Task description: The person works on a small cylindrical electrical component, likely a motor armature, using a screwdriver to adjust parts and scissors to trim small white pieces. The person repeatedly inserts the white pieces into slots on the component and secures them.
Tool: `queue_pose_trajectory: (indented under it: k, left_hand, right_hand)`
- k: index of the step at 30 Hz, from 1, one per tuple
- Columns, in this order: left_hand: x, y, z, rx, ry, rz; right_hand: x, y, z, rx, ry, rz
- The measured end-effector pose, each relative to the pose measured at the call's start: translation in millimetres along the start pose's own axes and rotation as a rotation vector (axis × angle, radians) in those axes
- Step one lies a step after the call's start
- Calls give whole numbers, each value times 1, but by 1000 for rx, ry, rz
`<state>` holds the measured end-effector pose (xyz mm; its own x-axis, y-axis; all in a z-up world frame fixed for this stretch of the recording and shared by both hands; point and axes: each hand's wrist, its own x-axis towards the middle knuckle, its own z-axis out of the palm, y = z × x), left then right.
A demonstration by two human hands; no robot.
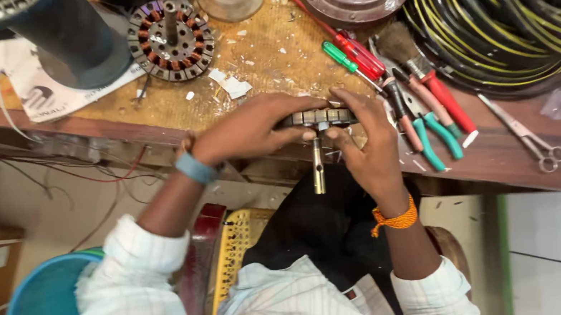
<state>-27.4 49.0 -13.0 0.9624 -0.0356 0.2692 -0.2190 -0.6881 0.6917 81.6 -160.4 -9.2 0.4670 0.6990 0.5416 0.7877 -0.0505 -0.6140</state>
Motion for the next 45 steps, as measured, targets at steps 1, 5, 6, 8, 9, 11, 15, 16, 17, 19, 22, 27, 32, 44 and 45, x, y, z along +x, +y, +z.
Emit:
queue_pose_trajectory:
  k: [1, 5, 6, 8, 9, 11, 15, 16, 17, 19, 22, 27, 32, 44, 45]
  left_hand:
    - [-5, 6, 5, 6, 77, -23]
    - [-17, 23, 35, -62, 501, 72]
    - [-19, 24, 43, -66, 548, 27]
    - [-19, 24, 60, -83, 651, -66]
    - [-19, 23, 66, -97, 681, -78]
    - [-17, 23, 73, -121, 740, -98]
    - [-15, 26, 78, -22, 756, -42]
    - [-15, 27, 80, -10, 758, -36]
    - [-14, 28, 82, 1, 763, -28]
    - [-13, 30, 86, -2, 797, -23]
    - [-14, 32, 86, 8, 830, -15]
    - [-15, 30, 91, 43, 841, 5]
    - [-13, 28, 91, 46, 832, 20]
    - [-12, 29, 92, 56, 834, 32]
    - [-12, 29, 92, 58, 832, 41]
  right_hand:
    - [1, 1, -1, 50, -26, 24]
    - [5, 3, -2, 115, -50, 90]
    - [5, 3, 1, 119, -48, 100]
    - [4, 4, 3, 116, -56, 120]
    - [4, 4, 2, 125, -61, 93]
    - [4, 5, -1, 145, -68, 37]
    - [3, 5, -7, 226, -126, 105]
    - [2, 5, -6, 232, -111, 131]
    - [1, 5, -6, 234, -97, 155]
    - [0, 5, -5, 225, -79, 127]
    - [0, 3, -2, 210, -66, 82]
    - [-4, 3, -3, 220, -72, 105]
    - [-5, 2, -3, 214, -45, 68]
    - [-11, -5, -4, 286, -53, 272]
    - [-12, -4, -5, 297, -59, 264]
